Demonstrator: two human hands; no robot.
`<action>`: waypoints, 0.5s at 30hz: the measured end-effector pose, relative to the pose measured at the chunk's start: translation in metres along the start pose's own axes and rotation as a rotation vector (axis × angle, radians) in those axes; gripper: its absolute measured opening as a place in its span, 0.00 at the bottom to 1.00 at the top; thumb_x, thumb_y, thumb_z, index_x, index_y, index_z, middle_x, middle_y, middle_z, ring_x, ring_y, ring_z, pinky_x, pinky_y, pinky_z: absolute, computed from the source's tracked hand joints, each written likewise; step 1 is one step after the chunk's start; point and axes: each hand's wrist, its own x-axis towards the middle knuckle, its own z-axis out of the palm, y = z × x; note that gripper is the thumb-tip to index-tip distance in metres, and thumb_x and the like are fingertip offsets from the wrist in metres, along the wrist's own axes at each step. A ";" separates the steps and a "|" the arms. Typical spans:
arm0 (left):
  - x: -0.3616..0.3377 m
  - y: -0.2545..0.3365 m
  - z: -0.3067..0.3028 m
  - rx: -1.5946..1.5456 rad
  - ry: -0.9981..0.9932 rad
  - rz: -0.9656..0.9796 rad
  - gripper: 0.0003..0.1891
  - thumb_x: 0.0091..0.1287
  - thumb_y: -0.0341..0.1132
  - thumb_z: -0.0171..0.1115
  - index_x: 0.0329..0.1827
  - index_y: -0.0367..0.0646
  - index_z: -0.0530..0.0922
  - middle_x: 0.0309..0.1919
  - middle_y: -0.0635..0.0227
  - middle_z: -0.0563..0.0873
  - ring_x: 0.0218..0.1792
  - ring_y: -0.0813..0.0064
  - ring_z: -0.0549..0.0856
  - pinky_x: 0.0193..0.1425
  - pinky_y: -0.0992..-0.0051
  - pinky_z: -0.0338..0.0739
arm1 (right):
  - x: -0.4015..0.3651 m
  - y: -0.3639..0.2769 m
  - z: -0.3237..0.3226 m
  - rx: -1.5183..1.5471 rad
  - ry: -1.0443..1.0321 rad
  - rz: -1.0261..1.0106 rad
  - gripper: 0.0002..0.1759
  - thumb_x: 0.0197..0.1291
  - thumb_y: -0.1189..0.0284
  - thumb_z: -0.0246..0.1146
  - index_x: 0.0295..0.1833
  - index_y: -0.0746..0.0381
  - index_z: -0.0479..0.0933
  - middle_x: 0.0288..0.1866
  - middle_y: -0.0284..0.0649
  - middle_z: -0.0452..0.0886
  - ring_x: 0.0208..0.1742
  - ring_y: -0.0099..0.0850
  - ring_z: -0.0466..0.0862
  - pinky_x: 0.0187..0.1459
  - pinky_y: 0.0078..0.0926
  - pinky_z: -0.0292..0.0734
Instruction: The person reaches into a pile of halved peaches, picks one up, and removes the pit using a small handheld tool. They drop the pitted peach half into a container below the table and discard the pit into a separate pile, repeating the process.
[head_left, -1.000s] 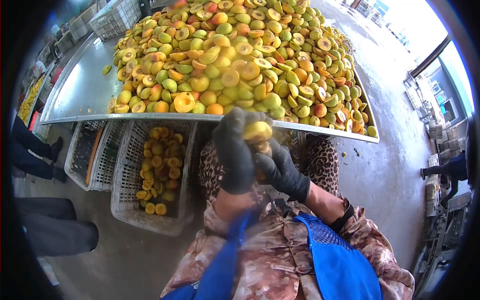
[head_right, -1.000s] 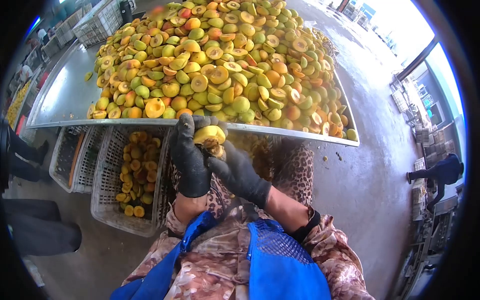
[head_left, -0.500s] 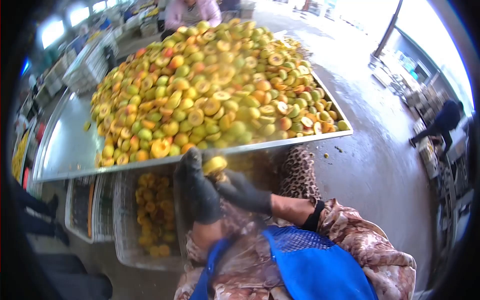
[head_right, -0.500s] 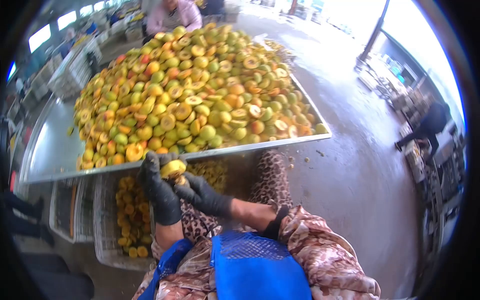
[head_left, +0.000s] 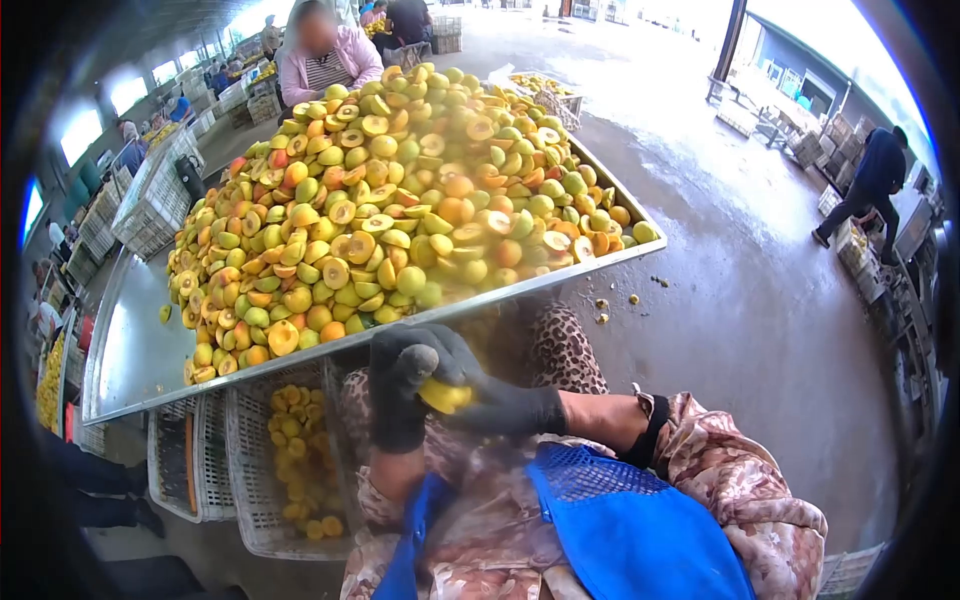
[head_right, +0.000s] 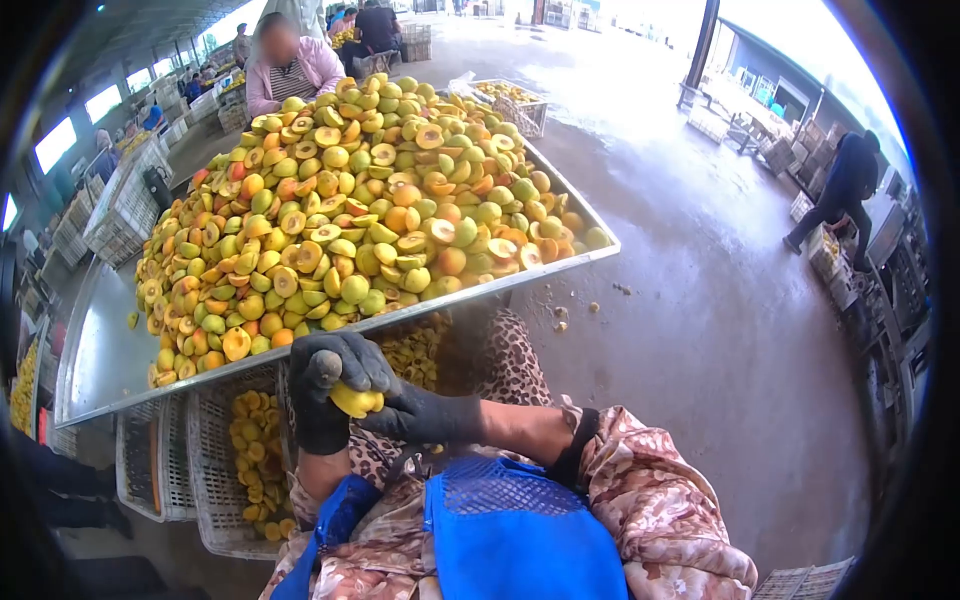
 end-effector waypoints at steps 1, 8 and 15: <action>-0.007 -0.016 -0.004 0.043 0.065 -0.020 0.19 0.79 0.46 0.60 0.37 0.37 0.78 0.29 0.58 0.83 0.31 0.68 0.84 0.37 0.71 0.79 | -0.003 -0.004 -0.008 -0.029 0.006 -0.018 0.31 0.79 0.54 0.59 0.76 0.63 0.68 0.69 0.47 0.74 0.69 0.33 0.71 0.71 0.35 0.69; -0.023 0.001 -0.070 0.189 0.849 -0.123 0.19 0.82 0.45 0.56 0.52 0.34 0.79 0.44 0.61 0.87 0.47 0.70 0.86 0.52 0.68 0.84 | 0.001 0.056 -0.025 0.144 0.032 0.110 0.28 0.75 0.51 0.60 0.66 0.62 0.75 0.42 0.50 0.86 0.42 0.42 0.85 0.50 0.39 0.80; 0.023 -0.035 -0.168 1.732 0.560 -0.148 0.20 0.78 0.42 0.62 0.63 0.36 0.83 0.71 0.41 0.77 0.72 0.49 0.75 0.75 0.56 0.70 | -0.026 0.103 -0.066 -0.477 -0.200 0.464 0.26 0.69 0.46 0.60 0.50 0.60 0.83 0.42 0.56 0.88 0.45 0.56 0.88 0.50 0.51 0.82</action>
